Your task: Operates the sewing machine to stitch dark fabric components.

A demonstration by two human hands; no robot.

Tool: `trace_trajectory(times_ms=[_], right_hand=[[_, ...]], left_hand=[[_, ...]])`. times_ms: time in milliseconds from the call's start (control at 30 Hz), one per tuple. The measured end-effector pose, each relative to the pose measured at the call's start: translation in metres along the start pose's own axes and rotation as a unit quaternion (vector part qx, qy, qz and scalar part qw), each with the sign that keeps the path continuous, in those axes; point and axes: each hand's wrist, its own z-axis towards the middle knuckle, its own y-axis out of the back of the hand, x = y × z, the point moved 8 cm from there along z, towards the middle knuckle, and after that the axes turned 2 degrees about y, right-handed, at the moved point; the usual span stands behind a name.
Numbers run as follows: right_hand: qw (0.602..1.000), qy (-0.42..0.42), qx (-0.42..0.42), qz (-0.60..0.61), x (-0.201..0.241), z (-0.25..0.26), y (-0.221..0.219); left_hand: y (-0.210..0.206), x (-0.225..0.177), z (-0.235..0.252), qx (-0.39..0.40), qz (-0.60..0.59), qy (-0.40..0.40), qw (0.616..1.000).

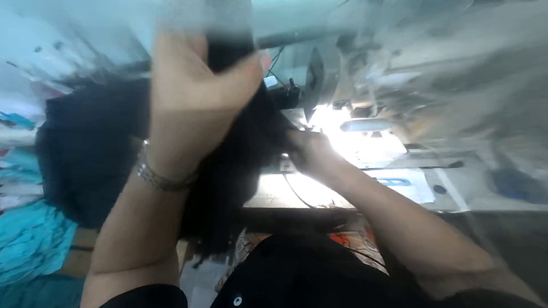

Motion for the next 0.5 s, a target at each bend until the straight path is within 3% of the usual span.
trace_trajectory(times_ms=[100,200,267,333,400,467,500], right_hand=[[0.982,-0.088,0.166,0.023,-0.046,-0.063,-0.01],[0.932,-0.137,0.336,0.008,-0.075,-0.121,-0.027],[0.929,-0.154,0.336,-0.021,-0.097,-0.136,-0.02],[0.947,-0.147,0.286,-0.026,-0.103,-0.136,-0.015],[0.949,-0.146,0.278,0.016,-0.086,-0.128,-0.024],[0.95,-0.123,0.271,0.095,-0.053,-0.114,-0.041],[0.959,-0.08,0.232,0.139,-0.036,-0.105,-0.048]], left_hand=[[-0.025,0.022,-0.013,0.109,0.146,-0.046,0.982],[-0.051,0.073,-0.037,0.23,0.32,0.036,0.919],[-0.079,0.107,-0.064,0.335,0.328,0.107,0.877],[-0.098,0.127,-0.084,0.389,0.294,0.133,0.863],[-0.086,0.129,-0.079,0.347,0.268,0.106,0.892],[-0.04,0.101,-0.062,0.168,0.308,0.026,0.936],[-0.012,0.073,-0.062,0.048,0.34,-0.021,0.939]])
